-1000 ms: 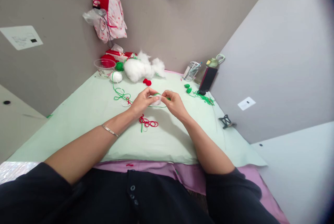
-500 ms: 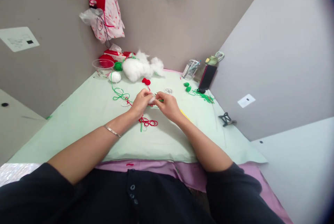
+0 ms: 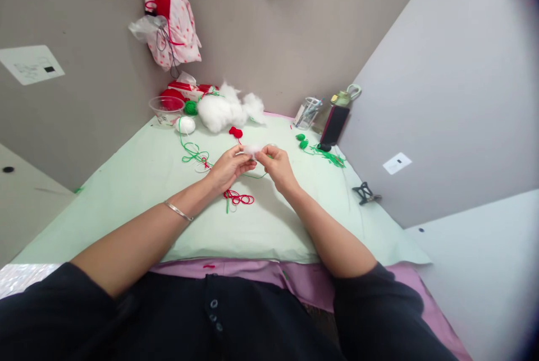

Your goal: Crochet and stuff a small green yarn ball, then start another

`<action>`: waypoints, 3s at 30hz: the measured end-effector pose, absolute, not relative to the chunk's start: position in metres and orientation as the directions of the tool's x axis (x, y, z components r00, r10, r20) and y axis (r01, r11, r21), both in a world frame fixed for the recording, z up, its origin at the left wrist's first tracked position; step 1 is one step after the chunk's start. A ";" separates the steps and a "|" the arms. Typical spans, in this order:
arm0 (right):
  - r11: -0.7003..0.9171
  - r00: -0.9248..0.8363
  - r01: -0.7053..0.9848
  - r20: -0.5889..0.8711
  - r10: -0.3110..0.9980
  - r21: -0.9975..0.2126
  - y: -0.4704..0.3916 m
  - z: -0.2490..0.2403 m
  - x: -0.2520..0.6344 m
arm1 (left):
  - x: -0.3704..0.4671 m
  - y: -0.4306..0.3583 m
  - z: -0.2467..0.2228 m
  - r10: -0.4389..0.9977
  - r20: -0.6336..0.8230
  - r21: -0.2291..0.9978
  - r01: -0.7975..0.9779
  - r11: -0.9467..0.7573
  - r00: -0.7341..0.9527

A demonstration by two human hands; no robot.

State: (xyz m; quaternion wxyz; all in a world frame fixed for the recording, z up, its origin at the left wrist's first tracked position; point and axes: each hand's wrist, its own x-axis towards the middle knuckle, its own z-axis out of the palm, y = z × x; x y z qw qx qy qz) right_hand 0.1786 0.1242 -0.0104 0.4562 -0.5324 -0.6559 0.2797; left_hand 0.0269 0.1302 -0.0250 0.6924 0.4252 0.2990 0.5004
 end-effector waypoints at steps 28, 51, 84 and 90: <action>0.299 -0.139 0.402 0.265 0.954 -0.866 0.126 -0.017 0.182 | 0.021 0.135 -0.025 0.942 0.270 0.933 -0.296 -0.205 0.198; 0.370 -0.143 0.543 0.352 0.925 -0.753 0.105 -0.016 0.162 | 0.025 0.134 -0.028 0.966 0.200 0.940 -0.310 -0.142 0.163; 0.347 -0.176 0.550 0.300 0.937 -0.760 0.097 -0.006 0.159 | 0.020 0.139 -0.034 0.974 0.204 0.960 -0.217 -0.179 0.101; 0.332 -0.124 0.535 0.317 0.940 -0.777 0.097 -0.007 0.157 | 0.027 0.135 -0.031 0.984 0.166 0.962 -0.230 -0.148 0.058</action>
